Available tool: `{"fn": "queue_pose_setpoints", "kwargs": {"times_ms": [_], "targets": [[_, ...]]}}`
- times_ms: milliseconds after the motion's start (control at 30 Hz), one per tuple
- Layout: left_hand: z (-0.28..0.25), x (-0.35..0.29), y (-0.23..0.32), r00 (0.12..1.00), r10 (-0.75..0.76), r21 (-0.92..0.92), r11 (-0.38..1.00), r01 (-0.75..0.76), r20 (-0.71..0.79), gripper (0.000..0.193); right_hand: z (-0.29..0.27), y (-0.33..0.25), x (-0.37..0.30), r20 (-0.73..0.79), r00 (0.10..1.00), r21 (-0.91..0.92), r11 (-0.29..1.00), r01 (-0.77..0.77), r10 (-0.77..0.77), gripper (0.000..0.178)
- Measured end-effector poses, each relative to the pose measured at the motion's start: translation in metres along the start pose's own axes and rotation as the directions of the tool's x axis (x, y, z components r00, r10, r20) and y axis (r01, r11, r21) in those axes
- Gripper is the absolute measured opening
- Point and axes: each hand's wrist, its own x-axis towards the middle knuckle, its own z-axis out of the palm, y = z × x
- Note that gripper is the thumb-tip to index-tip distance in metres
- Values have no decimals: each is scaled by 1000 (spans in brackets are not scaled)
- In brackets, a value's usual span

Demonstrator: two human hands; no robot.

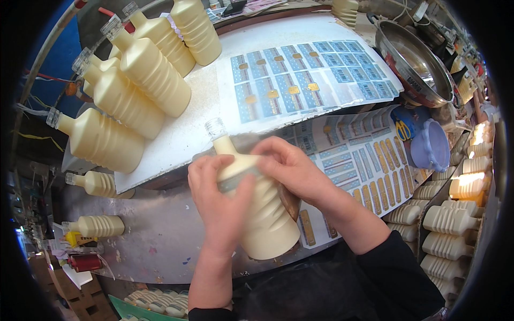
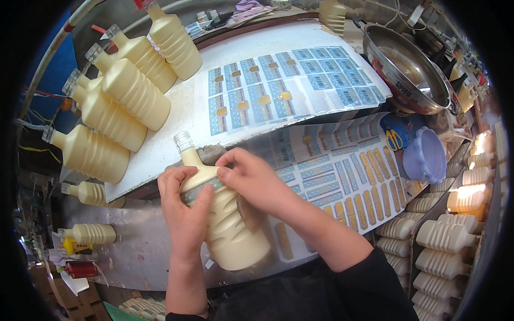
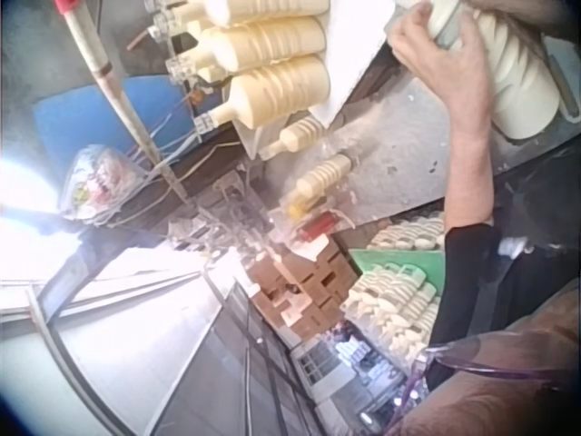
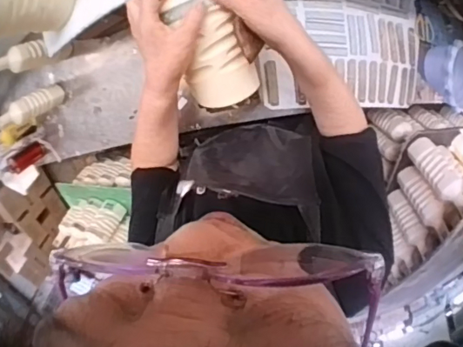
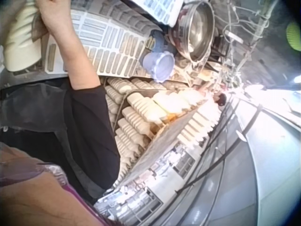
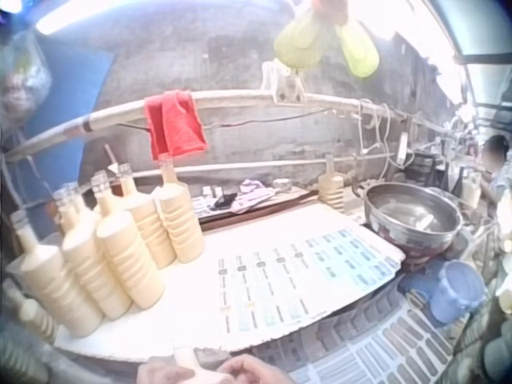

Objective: The person applies adhesive labels to cream-colored plastic bottles by hand. They peel each label from a sheet, wrap it around the bottle, and smooth it into place. Finished bottles are set aside on the work surface.

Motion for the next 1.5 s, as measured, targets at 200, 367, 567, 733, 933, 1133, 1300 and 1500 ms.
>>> {"fn": "queue_pose_setpoints", "kwargs": {"times_ms": [200,367,567,733,933,1133,1300,1500], "targets": [[-1,0,-1,1000,-14,-10,1000,14,16,38,4,-10,-5,-25,999,-134,990,-36,33,25],[-2,0,2,999,-15,8,1000,15,42,36,1,1,-1,-17,999,-75,997,35,-37,24],[-7,-3,-11,996,47,-59,997,-42,71,32,2,-13,-7,14,999,-220,975,-28,32,24],[-8,-6,-21,994,86,-123,989,-77,71,34,1,-5,-1,-8,998,-34,998,62,-62,26],[-7,-9,-24,994,86,-188,980,-71,72,37,1,-12,-8,-7,1000,-168,986,-21,20,29],[-2,-22,-39,993,-114,-501,859,105,14,34,-26,-10,-3,-126,992,51,998,30,-23,27],[-2,-25,-34,974,-219,-581,786,212,59,38,3,-36,-20,-245,957,81,981,179,-154,18],[-1,-24,-26,930,-326,-622,696,359,173,40,21,-36,-37,-214,892,-594,778,206,-399,29]]}}
